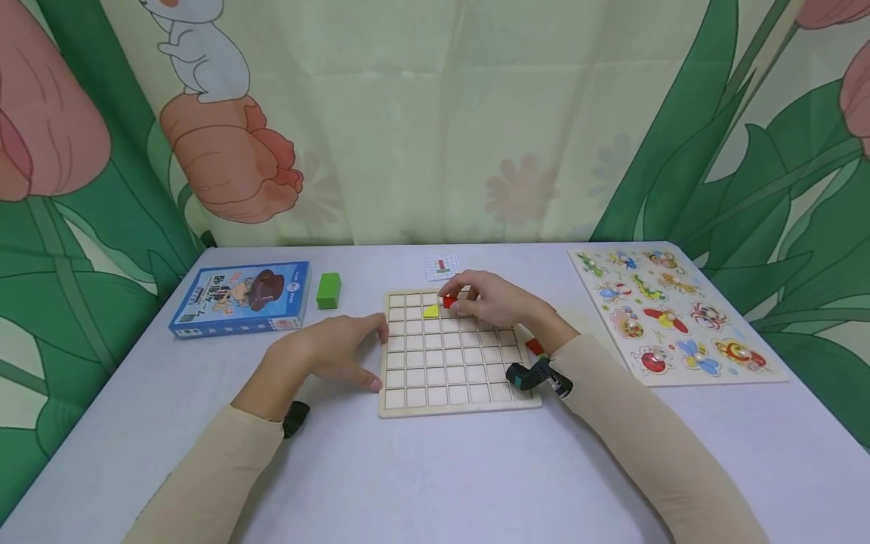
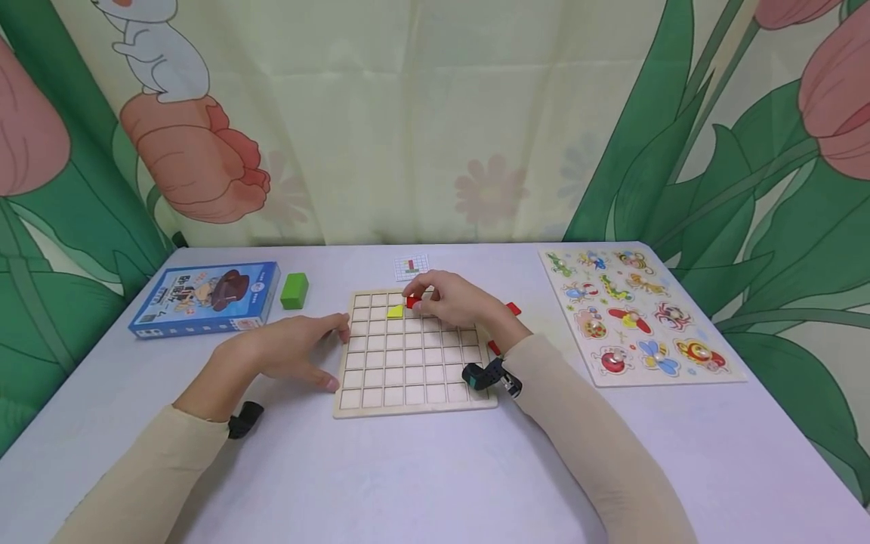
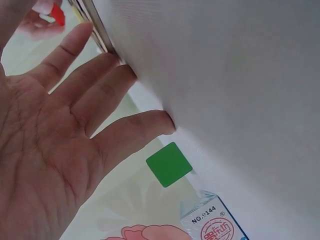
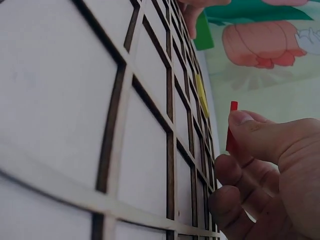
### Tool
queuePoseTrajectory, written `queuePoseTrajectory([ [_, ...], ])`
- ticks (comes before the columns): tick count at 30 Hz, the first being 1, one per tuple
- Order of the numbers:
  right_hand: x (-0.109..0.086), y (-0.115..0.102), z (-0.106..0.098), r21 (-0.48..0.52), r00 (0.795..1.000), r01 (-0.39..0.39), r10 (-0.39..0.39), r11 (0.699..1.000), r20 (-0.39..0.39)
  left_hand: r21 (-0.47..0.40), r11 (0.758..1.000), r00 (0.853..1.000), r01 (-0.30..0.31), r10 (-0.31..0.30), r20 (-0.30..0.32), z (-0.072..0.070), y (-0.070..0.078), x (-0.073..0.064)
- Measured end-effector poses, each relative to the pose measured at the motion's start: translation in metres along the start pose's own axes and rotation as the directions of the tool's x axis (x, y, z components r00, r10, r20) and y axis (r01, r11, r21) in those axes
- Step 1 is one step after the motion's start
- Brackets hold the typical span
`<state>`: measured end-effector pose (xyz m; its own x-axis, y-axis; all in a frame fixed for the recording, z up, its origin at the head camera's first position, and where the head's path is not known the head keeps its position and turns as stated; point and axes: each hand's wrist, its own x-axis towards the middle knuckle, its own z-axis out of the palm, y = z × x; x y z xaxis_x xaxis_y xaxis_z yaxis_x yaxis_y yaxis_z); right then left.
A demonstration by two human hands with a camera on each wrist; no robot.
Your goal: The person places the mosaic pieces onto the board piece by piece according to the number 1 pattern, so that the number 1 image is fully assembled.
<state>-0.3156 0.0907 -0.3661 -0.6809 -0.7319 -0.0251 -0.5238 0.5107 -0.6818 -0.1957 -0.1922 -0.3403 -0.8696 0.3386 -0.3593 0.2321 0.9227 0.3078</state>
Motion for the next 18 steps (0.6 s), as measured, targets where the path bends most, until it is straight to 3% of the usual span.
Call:
queuePoseTrajectory([
  [5, 0.0017, 0.0004, 0.0021, -0.005, 1.0, -0.004, 0.004, 1.0, -0.002, -0.001, 1.0, 1.0, -0.004, 0.004, -0.003, 0.0004, -0.0003, -0.0006],
  [12, 0.0032, 0.0018, 0.0072, -0.073, 0.998, 0.047, -0.049, 0.996, -0.026, 0.003, 1.0, 1.0, -0.003, 0.003, -0.003, 0.0021, 0.0006, 0.0005],
  [18, 0.0048, -0.0013, 0.0078, -0.103, 0.999, 0.023, -0.026, 0.994, -0.021, 0.013, 1.0, 1.0, 0.013, -0.013, -0.008, 0.003, 0.0002, 0.0007],
])
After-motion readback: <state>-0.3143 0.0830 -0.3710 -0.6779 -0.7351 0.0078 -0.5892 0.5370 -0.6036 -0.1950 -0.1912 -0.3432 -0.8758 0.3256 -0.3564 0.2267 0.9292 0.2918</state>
